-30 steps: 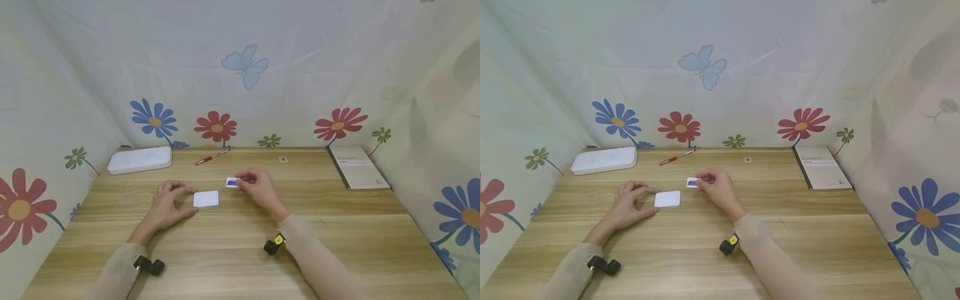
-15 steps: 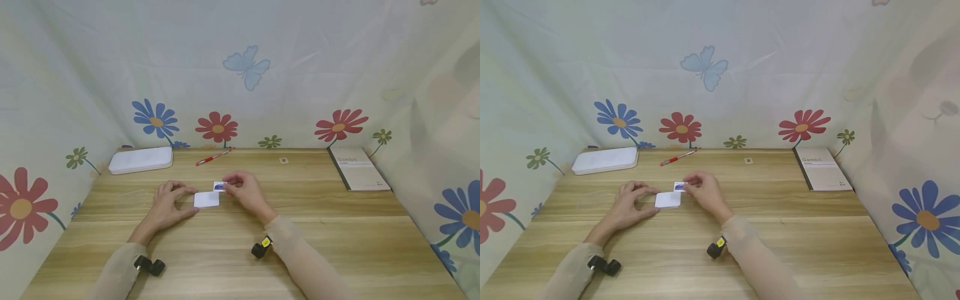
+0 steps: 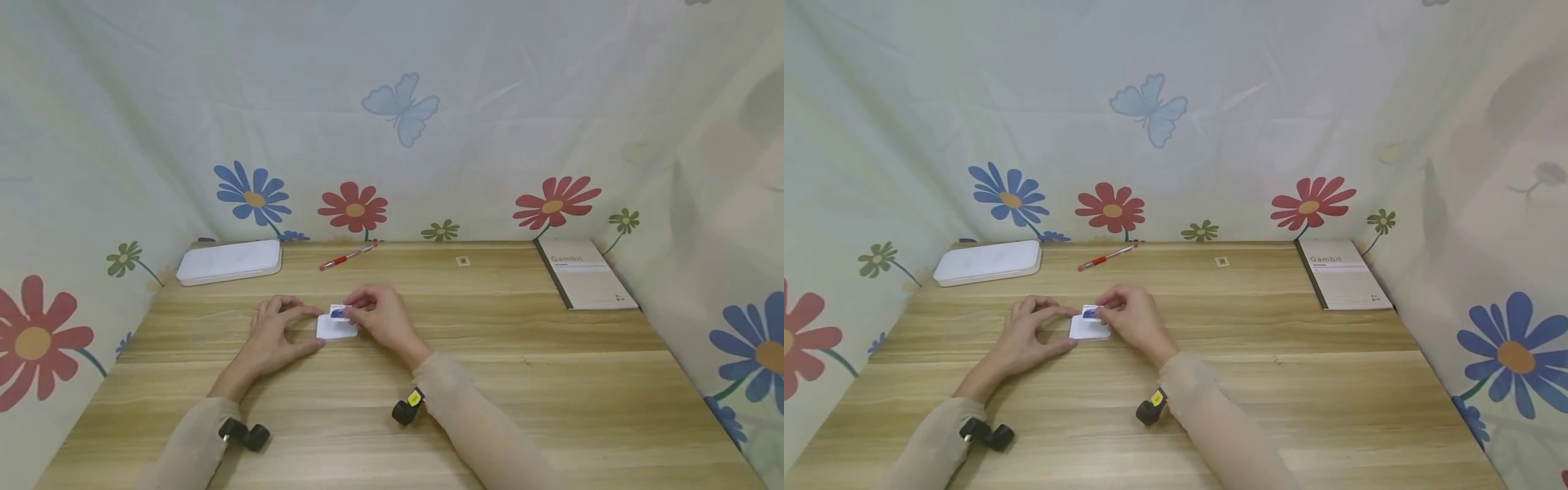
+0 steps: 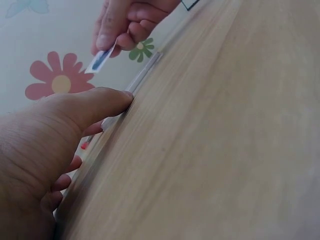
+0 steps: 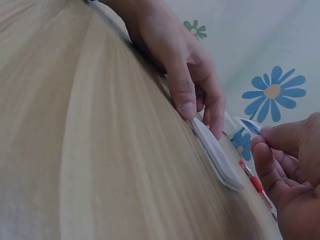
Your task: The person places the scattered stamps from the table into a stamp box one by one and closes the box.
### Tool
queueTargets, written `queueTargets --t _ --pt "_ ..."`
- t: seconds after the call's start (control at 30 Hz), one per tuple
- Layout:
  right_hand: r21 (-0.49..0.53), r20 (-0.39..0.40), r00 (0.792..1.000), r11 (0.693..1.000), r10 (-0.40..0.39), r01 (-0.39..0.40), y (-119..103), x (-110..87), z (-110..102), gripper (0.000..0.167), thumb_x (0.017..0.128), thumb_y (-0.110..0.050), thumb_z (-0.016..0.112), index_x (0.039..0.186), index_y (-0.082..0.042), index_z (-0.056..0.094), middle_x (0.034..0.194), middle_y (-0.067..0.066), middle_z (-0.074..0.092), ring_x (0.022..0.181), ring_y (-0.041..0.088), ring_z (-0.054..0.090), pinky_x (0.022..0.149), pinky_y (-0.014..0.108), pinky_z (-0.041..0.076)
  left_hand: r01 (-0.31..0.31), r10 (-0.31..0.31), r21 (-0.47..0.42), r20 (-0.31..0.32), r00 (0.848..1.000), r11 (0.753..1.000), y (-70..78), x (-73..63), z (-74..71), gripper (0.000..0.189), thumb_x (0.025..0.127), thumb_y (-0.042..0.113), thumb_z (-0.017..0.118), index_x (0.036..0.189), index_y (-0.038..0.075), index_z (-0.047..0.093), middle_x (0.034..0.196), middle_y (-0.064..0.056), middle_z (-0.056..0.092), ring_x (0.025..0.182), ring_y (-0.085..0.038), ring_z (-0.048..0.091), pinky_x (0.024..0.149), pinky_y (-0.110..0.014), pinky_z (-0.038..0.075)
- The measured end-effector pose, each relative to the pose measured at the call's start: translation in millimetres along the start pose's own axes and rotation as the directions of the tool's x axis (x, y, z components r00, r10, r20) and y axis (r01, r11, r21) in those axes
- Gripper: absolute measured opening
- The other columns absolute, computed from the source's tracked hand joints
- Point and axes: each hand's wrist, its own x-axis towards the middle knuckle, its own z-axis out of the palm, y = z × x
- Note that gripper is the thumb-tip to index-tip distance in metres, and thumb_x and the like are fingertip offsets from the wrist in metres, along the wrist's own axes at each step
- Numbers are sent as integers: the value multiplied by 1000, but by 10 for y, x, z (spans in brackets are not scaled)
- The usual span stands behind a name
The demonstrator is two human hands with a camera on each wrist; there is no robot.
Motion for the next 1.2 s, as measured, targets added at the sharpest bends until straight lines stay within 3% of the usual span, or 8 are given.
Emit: queueTargets --t 0.27,0.43,0.63,0.87,1.2 --pt "-53 46 999 998 -27 29 -31 -16 173 8 102 -5 82 109 -7 82 96 1 78 78 11 71 70 28 64 -8 8 9 -10 1000 1000 10 -21 -7 58 88 50 94 139 28 77 149 -12 51 144 -42 35 115 -71 24" --pt "-154 53 996 985 -67 74 17 4 254 6 102 -6 82 107 -8 82 96 -2 78 82 7 70 74 24 61 -18 18 11 -13 1000 1000 7 -13 -6 57 88 53 92 139 32 77 149 -12 51 143 -42 35 114 -71 24" --pt "-298 61 988 942 -144 156 60 5 305 6 101 -7 82 107 -9 82 96 -3 78 82 3 68 77 20 58 -22 22 12 -19 1000 1000 -1 1 8 55 88 54 93 137 33 78 148 -11 52 143 -41 36 114 -70 24" --pt "-449 56 977 869 -204 207 88 -11 320 7 101 -9 83 107 -11 81 96 -4 78 81 1 65 75 17 54 -24 24 8 -19 1000 1000 3 1 24 55 88 53 93 137 34 78 148 -11 52 141 -39 37 113 -69 25" --pt "-533 59 966 810 -252 244 136 9 342 7 100 -13 85 106 -13 81 98 -3 75 84 7 65 75 17 51 -27 27 10 -23 999 1000 5 -13 19 55 88 50 94 137 31 78 147 -11 52 142 -40 37 114 -70 24"
